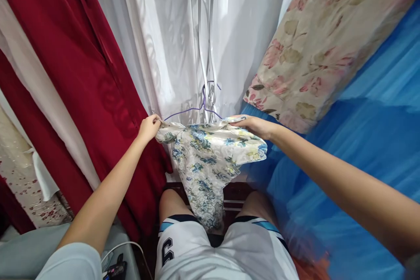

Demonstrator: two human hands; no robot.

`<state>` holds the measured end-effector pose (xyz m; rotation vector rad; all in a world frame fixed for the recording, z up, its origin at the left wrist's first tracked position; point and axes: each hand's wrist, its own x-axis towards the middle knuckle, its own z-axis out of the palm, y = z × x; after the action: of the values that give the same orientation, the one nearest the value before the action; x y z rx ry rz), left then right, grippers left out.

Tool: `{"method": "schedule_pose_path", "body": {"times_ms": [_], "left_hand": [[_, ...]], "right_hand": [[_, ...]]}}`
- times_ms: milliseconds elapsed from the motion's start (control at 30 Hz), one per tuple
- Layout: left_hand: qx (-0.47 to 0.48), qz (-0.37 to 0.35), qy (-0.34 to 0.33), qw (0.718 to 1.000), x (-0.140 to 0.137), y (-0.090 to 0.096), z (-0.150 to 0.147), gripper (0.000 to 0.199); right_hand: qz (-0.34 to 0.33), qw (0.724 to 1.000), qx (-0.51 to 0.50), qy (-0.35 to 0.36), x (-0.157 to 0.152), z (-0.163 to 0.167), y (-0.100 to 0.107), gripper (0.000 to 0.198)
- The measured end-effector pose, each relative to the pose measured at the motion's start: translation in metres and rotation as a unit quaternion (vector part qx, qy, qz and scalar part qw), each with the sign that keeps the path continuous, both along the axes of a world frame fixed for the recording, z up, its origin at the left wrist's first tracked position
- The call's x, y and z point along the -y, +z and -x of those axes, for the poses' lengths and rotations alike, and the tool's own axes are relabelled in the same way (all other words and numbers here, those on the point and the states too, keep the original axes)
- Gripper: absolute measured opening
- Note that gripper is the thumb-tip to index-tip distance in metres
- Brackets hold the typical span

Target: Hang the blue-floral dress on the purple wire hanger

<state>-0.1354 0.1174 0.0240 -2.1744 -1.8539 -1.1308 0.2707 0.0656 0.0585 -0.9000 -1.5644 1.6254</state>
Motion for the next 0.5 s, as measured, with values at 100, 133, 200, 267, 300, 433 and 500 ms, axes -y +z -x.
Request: {"method": "schedule_pose_path", "body": {"times_ms": [100, 133, 200, 267, 300, 433, 500], "left_hand": [[-0.026, 0.063, -0.018, 0.998, -0.011, -0.011, -0.005, 0.017], [-0.031, 0.074, -0.029, 0.996, -0.012, -0.016, -0.005, 0.016], [-0.035, 0.072, -0.039, 0.996, -0.01, -0.022, -0.003, 0.016], [-0.034, 0.05, -0.034, 0.998, -0.006, -0.02, -0.001, 0.02], [-0.03, 0.029, -0.027, 0.999, -0.005, -0.015, -0.002, 0.022], [0.058, -0.059, -0.048, 0.995, -0.001, 0.014, -0.023, 0.024], [0.144, -0.054, -0.103, 0.983, -0.001, 0.026, -0.041, 0.029]], "right_hand": [[0.02, 1.0, -0.016, -0.016, 0.0, 0.0, -0.004, 0.033], [0.023, 0.999, -0.018, -0.02, -0.001, 0.0, -0.005, 0.033], [0.022, 0.999, -0.02, -0.023, -0.002, 0.0, -0.005, 0.033], [0.017, 0.999, -0.021, -0.023, -0.003, -0.002, -0.003, 0.033], [0.02, 0.999, -0.019, -0.022, -0.003, -0.003, -0.002, 0.032], [0.047, 0.999, -0.004, -0.026, 0.003, -0.004, -0.001, 0.026], [0.016, 0.998, -0.017, -0.05, 0.008, -0.001, -0.003, 0.025]]}}
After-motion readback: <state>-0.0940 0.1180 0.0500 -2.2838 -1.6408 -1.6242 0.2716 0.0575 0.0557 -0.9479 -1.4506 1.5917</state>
